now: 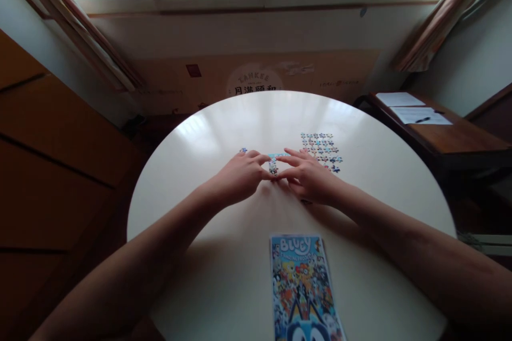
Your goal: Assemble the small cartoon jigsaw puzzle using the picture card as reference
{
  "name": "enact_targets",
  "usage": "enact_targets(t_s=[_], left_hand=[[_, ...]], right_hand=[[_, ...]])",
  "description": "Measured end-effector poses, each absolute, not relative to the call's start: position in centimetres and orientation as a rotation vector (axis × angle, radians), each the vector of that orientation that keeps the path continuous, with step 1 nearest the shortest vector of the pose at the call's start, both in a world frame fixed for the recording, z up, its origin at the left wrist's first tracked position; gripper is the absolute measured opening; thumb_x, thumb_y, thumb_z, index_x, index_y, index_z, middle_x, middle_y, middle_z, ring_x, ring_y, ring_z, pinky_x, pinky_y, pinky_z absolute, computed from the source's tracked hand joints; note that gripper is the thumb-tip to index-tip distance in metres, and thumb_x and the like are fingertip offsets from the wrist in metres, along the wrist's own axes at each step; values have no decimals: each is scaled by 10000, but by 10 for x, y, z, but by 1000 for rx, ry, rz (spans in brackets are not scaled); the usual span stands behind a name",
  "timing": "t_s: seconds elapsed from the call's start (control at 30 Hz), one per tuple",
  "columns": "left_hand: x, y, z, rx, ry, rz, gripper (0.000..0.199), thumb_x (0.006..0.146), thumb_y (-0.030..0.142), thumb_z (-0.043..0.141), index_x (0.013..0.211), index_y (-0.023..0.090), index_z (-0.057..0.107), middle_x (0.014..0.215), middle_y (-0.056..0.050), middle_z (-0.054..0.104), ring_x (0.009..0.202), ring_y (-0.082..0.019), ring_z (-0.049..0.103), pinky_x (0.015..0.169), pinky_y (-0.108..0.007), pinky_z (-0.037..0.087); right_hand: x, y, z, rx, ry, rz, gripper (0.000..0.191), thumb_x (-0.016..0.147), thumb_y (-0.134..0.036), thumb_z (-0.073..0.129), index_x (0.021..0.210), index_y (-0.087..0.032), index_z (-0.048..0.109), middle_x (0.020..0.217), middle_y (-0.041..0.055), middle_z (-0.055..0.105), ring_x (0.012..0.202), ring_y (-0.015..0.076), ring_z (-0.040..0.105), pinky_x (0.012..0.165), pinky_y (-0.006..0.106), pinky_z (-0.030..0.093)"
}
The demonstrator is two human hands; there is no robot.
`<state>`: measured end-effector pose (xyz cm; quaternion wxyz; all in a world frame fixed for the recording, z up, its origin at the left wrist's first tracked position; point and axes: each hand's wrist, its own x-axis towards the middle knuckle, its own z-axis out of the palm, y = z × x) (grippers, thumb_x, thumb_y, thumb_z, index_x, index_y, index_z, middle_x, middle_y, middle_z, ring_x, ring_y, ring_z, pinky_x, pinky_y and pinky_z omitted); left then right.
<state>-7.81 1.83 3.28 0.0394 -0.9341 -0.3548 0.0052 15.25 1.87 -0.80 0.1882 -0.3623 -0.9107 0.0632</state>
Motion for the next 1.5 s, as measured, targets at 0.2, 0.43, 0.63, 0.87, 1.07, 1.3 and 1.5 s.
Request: enact_targets(t_s=[0.2, 0.43, 0.63, 0.87, 1.07, 1.3, 1.5], left_hand=[[-79, 24, 28, -2876, -1086, -4, 596, 853, -4, 464, 1210, 392, 733, 1381, -39, 608, 1209, -264, 530, 969, -429, 428], [-81, 25, 22, -2913, -1067, -92, 591, 859, -12, 445, 1208, 368, 734, 1391, -26, 603, 1222, -241, 519, 1017, -437, 420], [-81, 29, 27, -2907, -1078, -247, 500, 856, 2, 429, 1139, 258, 752, 1280, -60, 664, 1113, -222, 598, 949, -401, 478], [-94, 36, 42, -2667, -1245, -654, 328, 770, 1, 446, 842, 182, 710, 943, -66, 699, 883, -223, 620, 735, -344, 487], [-107, 47, 42, -2502, -1302, -894, 288, 698, -23, 437, 694, 175, 647, 771, -41, 642, 739, -184, 579, 651, -307, 431], [-124, 53, 48, -2418, -1352, -1051, 247, 706, 3, 436, 646, 176, 602, 703, -28, 610, 650, -163, 538, 610, -291, 410], [-135, 59, 46, -2424, -1515, -1042, 225, 773, 91, 446, 635, 188, 595, 683, -27, 603, 654, -177, 547, 644, -313, 416]], right_hand=[[156, 18, -9, -1021, -2551, 205, 266, 919, -162, 648, 1083, -325, 778, 1418, 24, 614, 1443, 378, 406, 1135, 708, 316], [158, 18, -11, -990, -2544, 226, 245, 933, -187, 631, 1098, -304, 770, 1423, 47, 611, 1456, 372, 390, 1146, 701, 304], [160, 20, -14, -958, -2537, 210, 270, 909, -150, 634, 1094, -301, 759, 1428, 43, 605, 1454, 375, 395, 1139, 702, 315], [170, 25, -6, -849, -2341, 140, 359, 818, -5, 545, 967, -256, 754, 1335, 46, 662, 1411, 328, 467, 1150, 602, 386], [170, 25, -3, -762, -2273, 176, 379, 762, 33, 509, 866, -247, 742, 1256, 39, 698, 1374, 298, 511, 1128, 563, 426], [168, 23, 6, -658, -2034, 115, 316, 793, 20, 533, 752, -249, 692, 1009, 21, 753, 1188, 265, 639, 983, 510, 547], [172, 19, 17, -605, -1853, 29, 332, 814, 22, 552, 740, -272, 686, 824, -12, 735, 991, 236, 679, 908, 478, 572]])
